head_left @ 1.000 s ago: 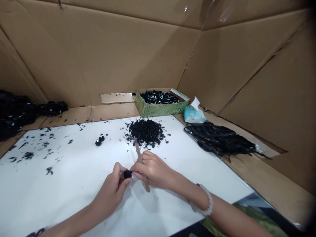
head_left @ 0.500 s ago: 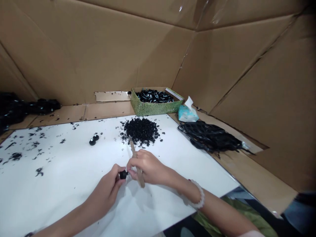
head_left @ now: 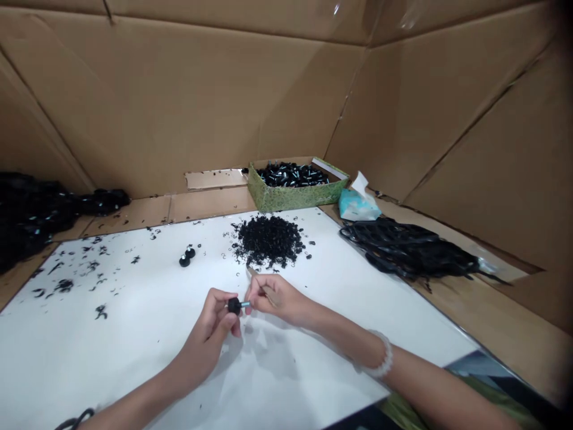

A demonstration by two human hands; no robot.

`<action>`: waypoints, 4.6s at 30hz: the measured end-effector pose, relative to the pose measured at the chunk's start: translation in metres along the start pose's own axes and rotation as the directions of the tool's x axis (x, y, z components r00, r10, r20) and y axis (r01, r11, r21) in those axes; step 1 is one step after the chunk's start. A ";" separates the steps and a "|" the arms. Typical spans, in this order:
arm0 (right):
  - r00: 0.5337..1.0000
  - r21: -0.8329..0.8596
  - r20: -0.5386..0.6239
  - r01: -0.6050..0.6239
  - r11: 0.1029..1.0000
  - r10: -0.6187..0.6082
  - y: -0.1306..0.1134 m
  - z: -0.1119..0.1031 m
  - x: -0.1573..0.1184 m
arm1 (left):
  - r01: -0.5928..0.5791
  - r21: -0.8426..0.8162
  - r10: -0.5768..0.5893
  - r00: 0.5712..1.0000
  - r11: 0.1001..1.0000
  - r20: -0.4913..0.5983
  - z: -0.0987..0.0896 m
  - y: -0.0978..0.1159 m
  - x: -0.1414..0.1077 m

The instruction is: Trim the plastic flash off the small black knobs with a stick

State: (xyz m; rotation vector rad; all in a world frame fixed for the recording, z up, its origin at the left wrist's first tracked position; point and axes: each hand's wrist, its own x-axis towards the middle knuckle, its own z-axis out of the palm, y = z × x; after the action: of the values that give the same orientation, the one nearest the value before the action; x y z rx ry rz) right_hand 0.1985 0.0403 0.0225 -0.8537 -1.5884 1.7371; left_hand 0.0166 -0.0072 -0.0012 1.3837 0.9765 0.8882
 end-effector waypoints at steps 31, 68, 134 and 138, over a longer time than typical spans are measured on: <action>0.967 0.379 -0.251 0.051 0.924 0.050 -0.011 -0.022 0.002 | 0.106 -0.190 -0.139 0.976 0.976 -0.168 0.000 -0.005 0.007; 0.764 -0.663 -0.250 0.312 0.680 -0.594 -0.011 -0.001 -0.002 | 0.146 -0.325 -0.170 0.984 0.934 -0.047 0.001 0.004 0.008; 0.533 -0.852 0.484 0.469 -0.234 -0.694 0.014 -0.007 0.015 | 0.488 -0.708 -0.362 0.869 0.510 0.338 -0.018 0.008 0.026; 0.526 -0.866 0.451 0.455 -0.209 -0.721 0.015 -0.003 0.015 | 0.488 -0.704 -0.364 0.869 0.516 0.335 -0.018 0.008 0.025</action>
State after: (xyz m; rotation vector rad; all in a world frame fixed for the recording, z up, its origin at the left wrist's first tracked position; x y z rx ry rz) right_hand 0.1914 0.0532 0.0065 -0.4582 -2.3032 -0.3760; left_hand 0.0095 0.0231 0.0073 0.4009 0.6334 0.6734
